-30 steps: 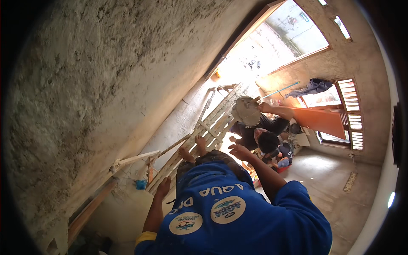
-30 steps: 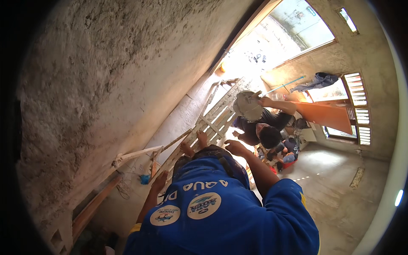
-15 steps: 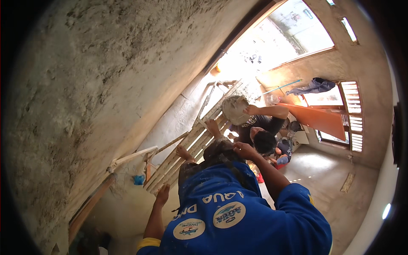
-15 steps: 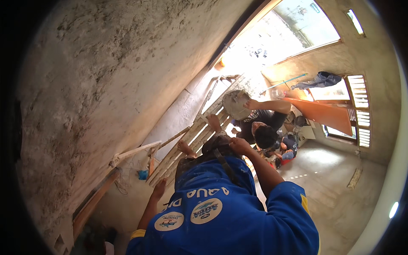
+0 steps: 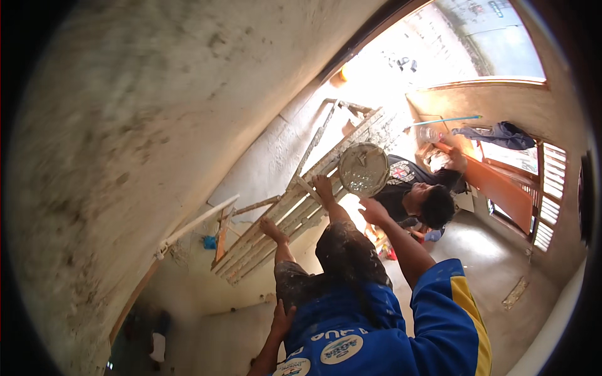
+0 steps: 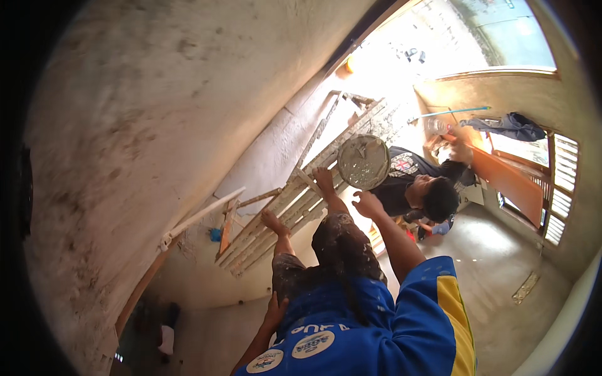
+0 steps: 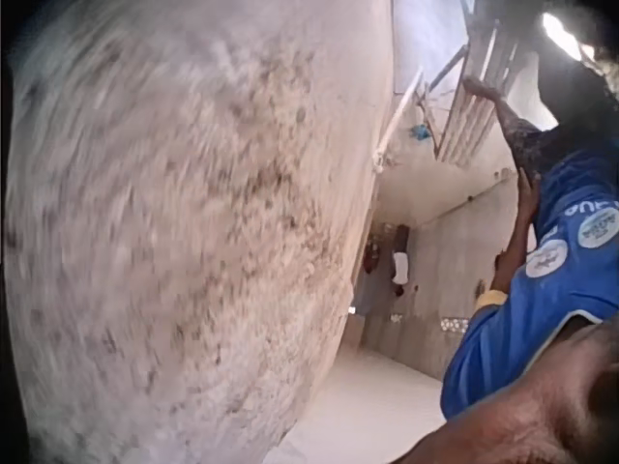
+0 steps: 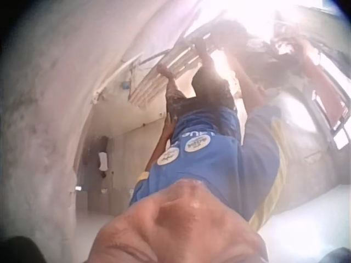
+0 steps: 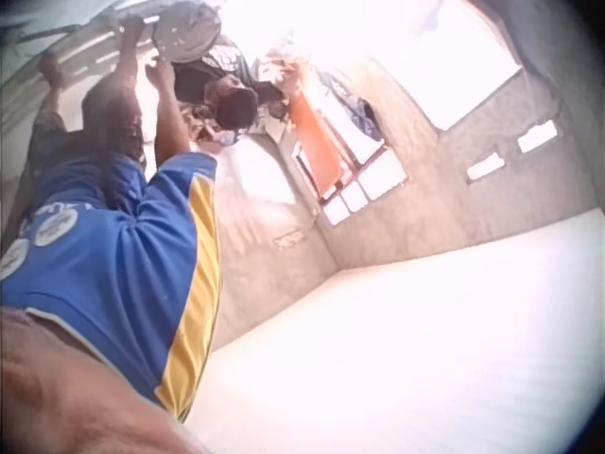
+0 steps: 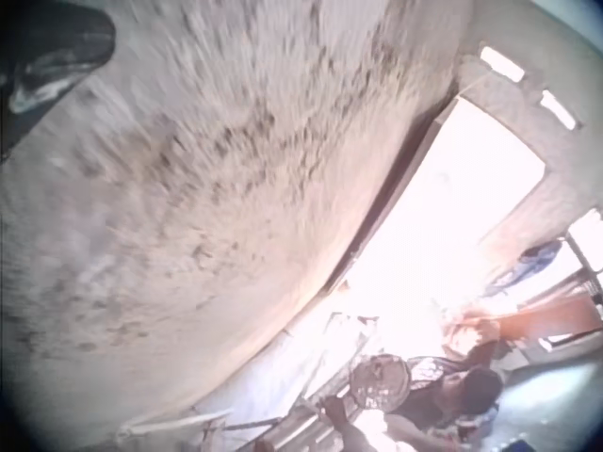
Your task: The person applies mortar to a wall using a trowel. They scoop the material from a bucket and spread it across the rough wall surface while standing on a scaffold.
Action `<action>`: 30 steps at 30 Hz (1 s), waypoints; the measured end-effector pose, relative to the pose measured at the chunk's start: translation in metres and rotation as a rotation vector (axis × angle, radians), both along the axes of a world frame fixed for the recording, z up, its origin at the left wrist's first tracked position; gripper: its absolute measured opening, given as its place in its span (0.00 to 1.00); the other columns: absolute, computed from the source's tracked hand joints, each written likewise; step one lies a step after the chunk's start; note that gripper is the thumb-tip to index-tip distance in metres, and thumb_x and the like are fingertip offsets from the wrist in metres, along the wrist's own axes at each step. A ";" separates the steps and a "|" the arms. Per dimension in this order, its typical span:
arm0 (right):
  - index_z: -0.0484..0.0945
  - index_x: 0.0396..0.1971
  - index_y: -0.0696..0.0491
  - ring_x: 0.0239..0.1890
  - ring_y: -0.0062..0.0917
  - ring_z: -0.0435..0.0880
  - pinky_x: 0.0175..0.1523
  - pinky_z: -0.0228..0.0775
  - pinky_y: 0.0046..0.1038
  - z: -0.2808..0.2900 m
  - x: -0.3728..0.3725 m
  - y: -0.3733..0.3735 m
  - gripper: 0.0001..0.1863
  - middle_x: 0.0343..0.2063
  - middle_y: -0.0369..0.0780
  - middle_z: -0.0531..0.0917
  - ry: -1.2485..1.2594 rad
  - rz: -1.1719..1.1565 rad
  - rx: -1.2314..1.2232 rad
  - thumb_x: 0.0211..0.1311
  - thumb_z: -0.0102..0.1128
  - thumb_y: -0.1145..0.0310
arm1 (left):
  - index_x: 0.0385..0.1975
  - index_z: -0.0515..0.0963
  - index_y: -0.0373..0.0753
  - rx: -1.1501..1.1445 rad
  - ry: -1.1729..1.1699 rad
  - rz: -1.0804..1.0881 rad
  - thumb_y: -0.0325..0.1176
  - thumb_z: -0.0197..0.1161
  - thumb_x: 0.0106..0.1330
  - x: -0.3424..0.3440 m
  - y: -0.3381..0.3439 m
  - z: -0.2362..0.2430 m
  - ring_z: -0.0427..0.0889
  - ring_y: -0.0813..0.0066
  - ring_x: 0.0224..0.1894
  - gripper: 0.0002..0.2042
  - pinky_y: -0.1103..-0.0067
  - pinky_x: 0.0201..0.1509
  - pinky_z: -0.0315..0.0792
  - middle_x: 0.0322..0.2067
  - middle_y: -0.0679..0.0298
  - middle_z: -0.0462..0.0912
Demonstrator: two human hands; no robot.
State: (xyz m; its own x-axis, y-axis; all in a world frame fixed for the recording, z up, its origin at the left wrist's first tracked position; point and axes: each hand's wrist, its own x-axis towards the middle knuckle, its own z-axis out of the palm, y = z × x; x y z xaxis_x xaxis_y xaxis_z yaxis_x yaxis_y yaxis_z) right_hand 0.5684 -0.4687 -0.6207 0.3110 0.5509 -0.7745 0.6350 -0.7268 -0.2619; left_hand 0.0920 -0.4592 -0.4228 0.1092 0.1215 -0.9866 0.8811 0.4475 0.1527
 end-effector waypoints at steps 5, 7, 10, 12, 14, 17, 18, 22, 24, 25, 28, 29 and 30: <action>0.72 0.54 0.57 0.55 0.51 0.75 0.58 0.67 0.41 -0.097 0.072 -0.016 0.26 0.51 0.56 0.77 -0.080 -0.610 0.002 0.56 0.59 0.60 | 0.70 0.45 0.31 0.037 0.097 -0.058 0.60 0.51 0.66 0.044 -0.019 -0.020 0.52 0.41 0.70 0.44 0.62 0.72 0.49 0.67 0.35 0.51; 0.72 0.53 0.59 0.50 0.46 0.80 0.53 0.69 0.37 -0.119 0.074 -0.002 0.26 0.46 0.54 0.80 -0.085 -0.916 0.122 0.57 0.59 0.62 | 0.70 0.45 0.32 0.044 0.173 -0.047 0.59 0.52 0.65 0.063 -0.022 -0.016 0.52 0.39 0.70 0.44 0.61 0.72 0.49 0.67 0.34 0.51; 0.69 0.54 0.56 0.52 0.36 0.77 0.56 0.68 0.34 -0.150 0.077 0.006 0.26 0.47 0.45 0.79 0.025 -1.080 -0.030 0.58 0.61 0.62 | 0.70 0.44 0.32 0.001 0.296 -0.033 0.56 0.55 0.65 0.081 -0.035 -0.013 0.52 0.41 0.70 0.44 0.61 0.72 0.50 0.68 0.36 0.48; 0.72 0.50 0.52 0.51 0.32 0.76 0.55 0.67 0.34 -0.173 0.109 -0.033 0.20 0.44 0.40 0.78 0.204 -1.070 -0.049 0.60 0.61 0.60 | 0.70 0.45 0.31 0.073 0.316 -0.055 0.56 0.57 0.63 0.089 -0.041 -0.019 0.53 0.38 0.69 0.45 0.59 0.71 0.52 0.67 0.33 0.49; 0.77 0.42 0.48 0.46 0.30 0.78 0.51 0.68 0.38 -0.177 0.108 -0.024 0.10 0.37 0.37 0.79 0.488 -1.523 -0.024 0.64 0.57 0.61 | 0.70 0.46 0.31 0.164 0.386 0.005 0.56 0.58 0.62 0.098 -0.037 -0.021 0.53 0.37 0.69 0.45 0.59 0.71 0.53 0.66 0.32 0.50; 0.75 0.34 0.45 0.28 0.24 0.77 0.44 0.68 0.36 -0.179 0.088 0.003 0.07 0.23 0.31 0.77 0.714 -1.692 0.274 0.66 0.53 0.59 | 0.69 0.48 0.31 0.301 0.387 0.045 0.56 0.61 0.60 0.085 -0.051 -0.024 0.55 0.34 0.67 0.46 0.57 0.70 0.54 0.66 0.31 0.50; 0.75 0.34 0.45 0.28 0.24 0.77 0.44 0.68 0.36 -0.182 0.085 0.005 0.07 0.23 0.31 0.77 0.737 -1.655 0.256 0.66 0.53 0.59 | 0.69 0.48 0.33 0.344 0.310 0.037 0.56 0.61 0.60 0.081 -0.051 -0.034 0.55 0.35 0.67 0.46 0.55 0.68 0.55 0.66 0.33 0.50; 0.73 0.30 0.44 0.19 0.22 0.70 0.40 0.69 0.34 -0.175 0.077 -0.017 0.04 0.16 0.30 0.70 0.614 -1.567 0.270 0.63 0.54 0.62 | 0.69 0.49 0.37 0.273 0.360 -0.048 0.58 0.61 0.59 0.096 -0.025 -0.055 0.56 0.37 0.66 0.45 0.48 0.64 0.59 0.67 0.38 0.50; 0.72 0.29 0.44 0.18 0.21 0.67 0.40 0.69 0.33 -0.158 0.071 -0.005 0.04 0.15 0.30 0.67 0.569 -1.498 0.264 0.62 0.55 0.63 | 0.69 0.50 0.39 0.280 0.375 -0.041 0.59 0.61 0.59 0.091 -0.026 -0.064 0.56 0.39 0.67 0.45 0.49 0.63 0.60 0.68 0.40 0.50; 0.70 0.27 0.44 0.15 0.20 0.64 0.38 0.69 0.33 -0.149 0.067 0.005 0.05 0.12 0.29 0.63 0.528 -1.541 0.225 0.62 0.54 0.64 | 0.70 0.51 0.41 0.288 0.379 -0.081 0.59 0.61 0.58 0.087 -0.027 -0.070 0.55 0.41 0.67 0.45 0.49 0.62 0.61 0.68 0.43 0.50; 0.67 0.23 0.45 0.13 0.19 0.61 0.35 0.69 0.34 -0.114 0.046 0.012 0.08 0.10 0.28 0.60 0.468 -1.518 0.201 0.62 0.52 0.66 | 0.69 0.51 0.41 0.309 0.365 -0.043 0.59 0.63 0.56 0.077 -0.040 -0.074 0.58 0.43 0.66 0.46 0.50 0.60 0.63 0.68 0.44 0.51; 0.66 0.22 0.45 0.13 0.18 0.61 0.34 0.69 0.35 -0.101 0.032 0.016 0.09 0.09 0.28 0.59 0.474 -1.476 0.207 0.62 0.51 0.67 | 0.69 0.51 0.41 0.316 0.367 -0.039 0.58 0.63 0.56 0.075 -0.047 -0.074 0.59 0.43 0.66 0.46 0.50 0.60 0.64 0.68 0.44 0.51; 0.66 0.21 0.45 0.13 0.18 0.61 0.31 0.69 0.33 -0.089 0.017 0.020 0.09 0.10 0.28 0.62 0.478 -1.417 0.233 0.62 0.51 0.67 | 0.68 0.54 0.43 0.409 0.384 -0.026 0.55 0.68 0.52 0.074 -0.058 -0.075 0.64 0.47 0.61 0.46 0.49 0.55 0.67 0.66 0.47 0.55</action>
